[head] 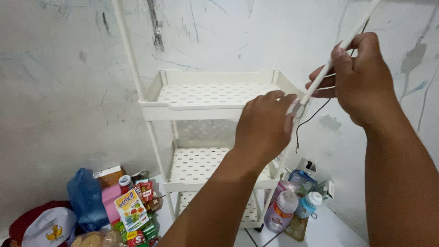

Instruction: The person assembles a white plastic shelving unit by inserting vertical poles into the corners of perforated trays and stacking them to form a multi-tiered structure. The person handles the trays and poles by hand, aligning and securing each component in sequence.

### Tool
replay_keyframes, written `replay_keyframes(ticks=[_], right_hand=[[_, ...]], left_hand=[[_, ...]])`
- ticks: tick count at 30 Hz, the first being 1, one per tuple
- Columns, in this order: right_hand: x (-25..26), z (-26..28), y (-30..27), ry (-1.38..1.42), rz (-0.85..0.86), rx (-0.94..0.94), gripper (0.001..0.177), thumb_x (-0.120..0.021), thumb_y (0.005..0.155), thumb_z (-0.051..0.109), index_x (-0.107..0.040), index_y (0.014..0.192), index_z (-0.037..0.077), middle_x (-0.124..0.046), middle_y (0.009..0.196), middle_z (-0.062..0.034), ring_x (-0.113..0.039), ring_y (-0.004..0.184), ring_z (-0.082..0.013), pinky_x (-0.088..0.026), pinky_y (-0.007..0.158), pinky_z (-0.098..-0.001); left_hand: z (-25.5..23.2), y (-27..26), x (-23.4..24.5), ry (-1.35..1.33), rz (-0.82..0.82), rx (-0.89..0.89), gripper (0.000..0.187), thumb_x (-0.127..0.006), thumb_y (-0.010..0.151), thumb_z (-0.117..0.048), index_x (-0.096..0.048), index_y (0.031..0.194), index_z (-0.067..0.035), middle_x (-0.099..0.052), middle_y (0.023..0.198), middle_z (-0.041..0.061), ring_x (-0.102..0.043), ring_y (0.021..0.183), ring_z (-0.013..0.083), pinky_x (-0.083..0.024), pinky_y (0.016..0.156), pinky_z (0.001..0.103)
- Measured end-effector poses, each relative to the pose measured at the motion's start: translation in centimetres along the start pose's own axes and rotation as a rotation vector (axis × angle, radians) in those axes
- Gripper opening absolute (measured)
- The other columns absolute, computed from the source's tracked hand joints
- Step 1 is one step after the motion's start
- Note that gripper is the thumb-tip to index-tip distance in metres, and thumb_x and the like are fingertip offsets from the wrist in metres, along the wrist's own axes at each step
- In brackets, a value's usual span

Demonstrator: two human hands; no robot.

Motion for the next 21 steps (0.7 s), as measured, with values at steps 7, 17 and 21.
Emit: replay_keyframes(ticks=[7, 17, 21], right_hand=[[0.0, -0.9, 0.7, 0.095, 0.062, -0.03, 0.023, -0.031, 0.114, 0.018, -0.026, 0.127, 0.0, -0.069, 0.099, -0.0259, -0.078, 0.081, -0.0351, -0.062, 0.069, -0.0402], [-0.7, 2.8, -1.7, -0.075, 0.127, 0.086, 0.019, -0.032, 0.113, 0.017, -0.026, 0.123, 0.002, -0.071, 0.093, -0.0231, -0.079, 0.082, -0.0351, -0.062, 0.069, -0.0394], [-0.7, 3.5, -2.2, -0.143, 0.143, 0.126, 0.02, -0.036, 0.111, 0.015, -0.028, 0.121, 0.0, -0.072, 0.092, -0.024, -0.079, 0.083, -0.0346, -0.062, 0.072, -0.0396]], left_hand=[[1.3, -0.1, 0.0, 0.024, 0.034, 0.149, 0.02, -0.066, 0.095, -0.019, -0.078, 0.11, -0.02, -0.072, 0.096, 0.004, -0.063, 0.098, 0.0249, -0.041, 0.091, 0.047], [1.2, -1.7, 2.7, -0.084, -0.031, 0.11, 0.021, -0.065, 0.095, -0.013, -0.08, 0.107, -0.022, -0.07, 0.09, -0.001, -0.061, 0.094, 0.02, -0.038, 0.093, 0.041], [1.7, -1.6, 2.8, -0.066, 0.011, 0.135, 0.019, -0.065, 0.095, -0.015, -0.08, 0.104, -0.022, -0.07, 0.089, 0.0, -0.061, 0.094, 0.0203, -0.036, 0.094, 0.041]])
Point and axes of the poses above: each hand's wrist, its own y-axis towards the middle knuckle, its own x-axis out of the back of the hand, z = x × y, the point moved 6 cm from there along y, towards the middle knuckle
